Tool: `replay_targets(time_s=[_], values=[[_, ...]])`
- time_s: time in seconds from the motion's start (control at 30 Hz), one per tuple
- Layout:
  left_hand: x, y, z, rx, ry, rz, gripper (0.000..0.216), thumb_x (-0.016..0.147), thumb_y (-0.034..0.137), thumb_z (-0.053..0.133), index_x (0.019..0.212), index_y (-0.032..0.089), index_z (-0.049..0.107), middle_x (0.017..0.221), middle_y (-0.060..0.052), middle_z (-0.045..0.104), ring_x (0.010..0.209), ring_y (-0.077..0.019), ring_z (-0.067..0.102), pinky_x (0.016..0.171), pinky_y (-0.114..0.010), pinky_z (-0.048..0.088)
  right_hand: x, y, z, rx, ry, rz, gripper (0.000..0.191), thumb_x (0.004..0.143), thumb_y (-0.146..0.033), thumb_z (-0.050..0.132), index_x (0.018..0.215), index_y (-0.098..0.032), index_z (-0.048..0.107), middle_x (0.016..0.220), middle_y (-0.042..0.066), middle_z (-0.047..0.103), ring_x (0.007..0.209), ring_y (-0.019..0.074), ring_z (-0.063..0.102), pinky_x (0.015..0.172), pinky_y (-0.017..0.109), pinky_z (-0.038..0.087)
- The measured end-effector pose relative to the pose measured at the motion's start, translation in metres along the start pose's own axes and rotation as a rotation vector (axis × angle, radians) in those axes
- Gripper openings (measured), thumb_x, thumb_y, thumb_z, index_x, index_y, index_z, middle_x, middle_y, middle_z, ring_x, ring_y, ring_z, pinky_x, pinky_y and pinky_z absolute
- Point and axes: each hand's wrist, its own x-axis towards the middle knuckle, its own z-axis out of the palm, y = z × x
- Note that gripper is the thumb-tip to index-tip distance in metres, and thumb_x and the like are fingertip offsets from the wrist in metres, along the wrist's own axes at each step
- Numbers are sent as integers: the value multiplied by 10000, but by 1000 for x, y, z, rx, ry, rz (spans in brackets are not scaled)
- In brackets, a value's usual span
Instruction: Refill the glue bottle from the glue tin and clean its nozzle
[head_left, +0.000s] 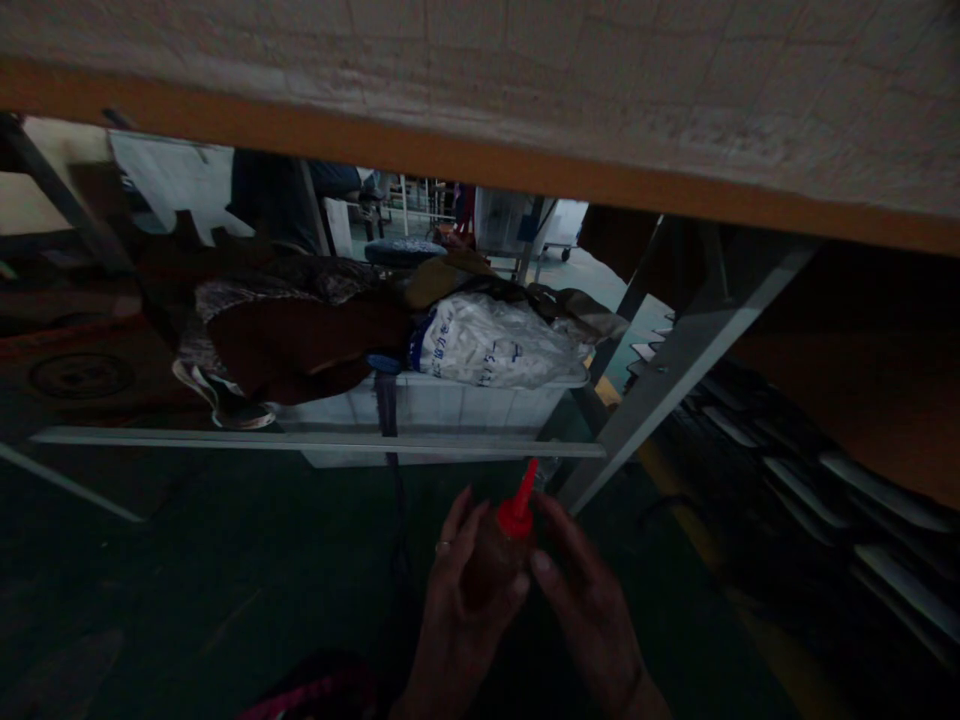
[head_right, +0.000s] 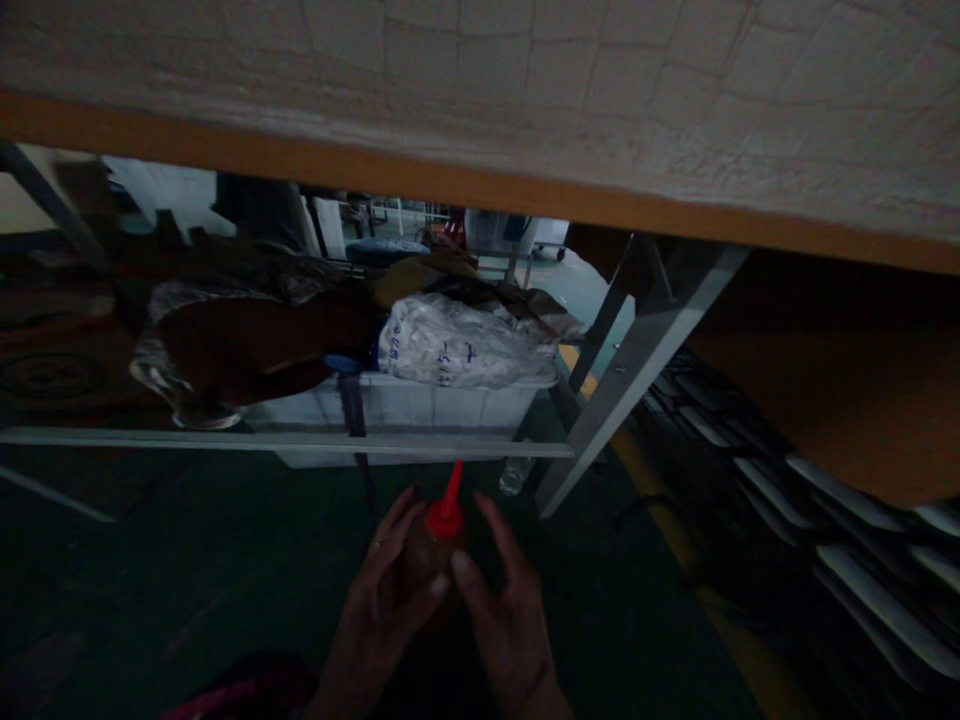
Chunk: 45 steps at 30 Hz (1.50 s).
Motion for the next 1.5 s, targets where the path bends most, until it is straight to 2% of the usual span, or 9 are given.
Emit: replay_targets(time_s=[0.2,0.33,0.43,0.53,0.67,0.8,0.93,1.2,1.5], values=[[-6,-6,0,37,-36,67,514,756,367,631,1236,246,491,1504,-90,115,1321,-340,280,996,-479,387,-2,-9,-5,288,-51,28,388,876,-488,519,1210,-293,547,1301,24,479,1227,222,401,1031,396,345],[-4,-26,12,76,18,237,495,782,363,594,1248,249,471,1487,-99,177,1365,-338,138,1038,-537,289,-2,-13,-2,270,-88,101,504,803,-498,620,1231,-249,532,1300,57,478,1217,250,411,1039,425,323],[1,-44,25,65,83,342,488,775,421,576,1217,235,486,1456,-121,243,1365,-343,126,1049,-560,239,0,-16,1,350,-151,140,469,784,-475,650,1190,-259,559,1266,40,512,1204,232,429,1030,388,339],[3,-49,30,-10,87,303,476,777,466,551,1167,196,509,1443,-149,253,1359,-355,144,1049,-555,247,0,-14,0,430,-160,151,444,786,-440,663,1186,-278,560,1293,20,488,1232,216,394,1042,363,318],[-4,-27,17,-74,-176,158,523,804,445,531,1262,209,442,1501,-121,136,1358,-318,192,1040,-489,316,-2,-5,-1,480,-178,136,468,802,-398,657,1234,-283,517,1339,19,436,1257,234,353,1053,398,289],[-6,8,-1,18,-324,91,552,836,385,512,1342,226,359,1520,-92,81,1372,-290,149,1087,-489,228,-4,0,6,532,-104,145,374,811,-388,647,1146,-234,584,1195,54,563,1125,255,500,964,382,404],[1,26,-8,221,-314,105,498,858,353,484,1324,200,399,1518,-98,90,1373,-281,144,1099,-460,219,-5,-2,19,615,24,165,348,834,-407,617,1127,-220,591,1147,61,588,1057,251,543,869,352,475],[11,24,-11,374,-417,165,521,863,365,466,1332,152,391,1480,-123,235,1357,-245,217,1093,-425,252,-6,-1,25,548,136,192,371,834,-459,585,1085,-187,608,1144,82,585,1003,253,566,768,323,521],[24,25,-17,329,-405,201,613,733,361,653,1299,240,449,1435,-117,342,1316,-301,311,1092,-530,179,-11,4,20,512,103,111,425,832,-451,598,1187,-221,553,1206,78,549,1107,265,510,911,372,453]])
